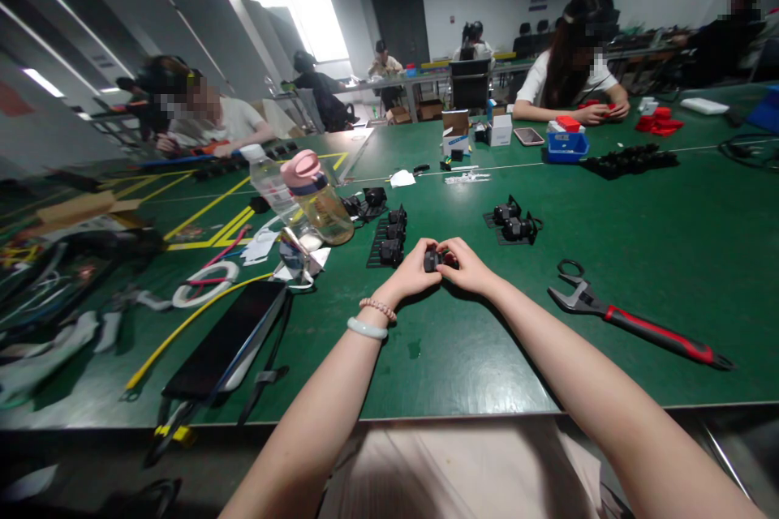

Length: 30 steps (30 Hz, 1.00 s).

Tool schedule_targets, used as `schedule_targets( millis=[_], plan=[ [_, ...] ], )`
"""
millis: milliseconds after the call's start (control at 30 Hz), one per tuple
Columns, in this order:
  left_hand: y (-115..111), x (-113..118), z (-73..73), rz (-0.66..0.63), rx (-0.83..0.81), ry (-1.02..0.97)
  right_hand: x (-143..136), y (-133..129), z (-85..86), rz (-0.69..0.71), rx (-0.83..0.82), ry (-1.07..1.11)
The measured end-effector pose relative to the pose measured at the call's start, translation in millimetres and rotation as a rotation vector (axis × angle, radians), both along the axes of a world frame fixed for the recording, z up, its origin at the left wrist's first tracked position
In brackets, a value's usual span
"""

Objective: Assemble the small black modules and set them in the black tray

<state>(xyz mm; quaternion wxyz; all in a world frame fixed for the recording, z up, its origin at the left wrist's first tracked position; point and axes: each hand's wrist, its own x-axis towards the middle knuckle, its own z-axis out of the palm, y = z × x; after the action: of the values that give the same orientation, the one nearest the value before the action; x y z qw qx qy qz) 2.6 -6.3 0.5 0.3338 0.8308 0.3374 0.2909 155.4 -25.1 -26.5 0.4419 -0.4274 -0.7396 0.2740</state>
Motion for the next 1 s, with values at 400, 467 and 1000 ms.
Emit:
schedule_targets(
  millis=[400, 467, 1000],
  plan=[
    [-1.4, 0.8, 2.9, 0.014, -0.019, 0.005, 0.4, 1.0, -1.3, -0.009, 0.0, -0.02],
    [-1.2, 0.8, 2.8, 0.013, -0.016, 0.009, 0.6, 1.4, -1.7, -0.009, 0.003, -0.025],
    [1.5, -0.4, -1.1, 0.004, 0.013, 0.028, 0.1, 0.3, 0.3, -0.026, 0.012, -0.068]
  ],
)
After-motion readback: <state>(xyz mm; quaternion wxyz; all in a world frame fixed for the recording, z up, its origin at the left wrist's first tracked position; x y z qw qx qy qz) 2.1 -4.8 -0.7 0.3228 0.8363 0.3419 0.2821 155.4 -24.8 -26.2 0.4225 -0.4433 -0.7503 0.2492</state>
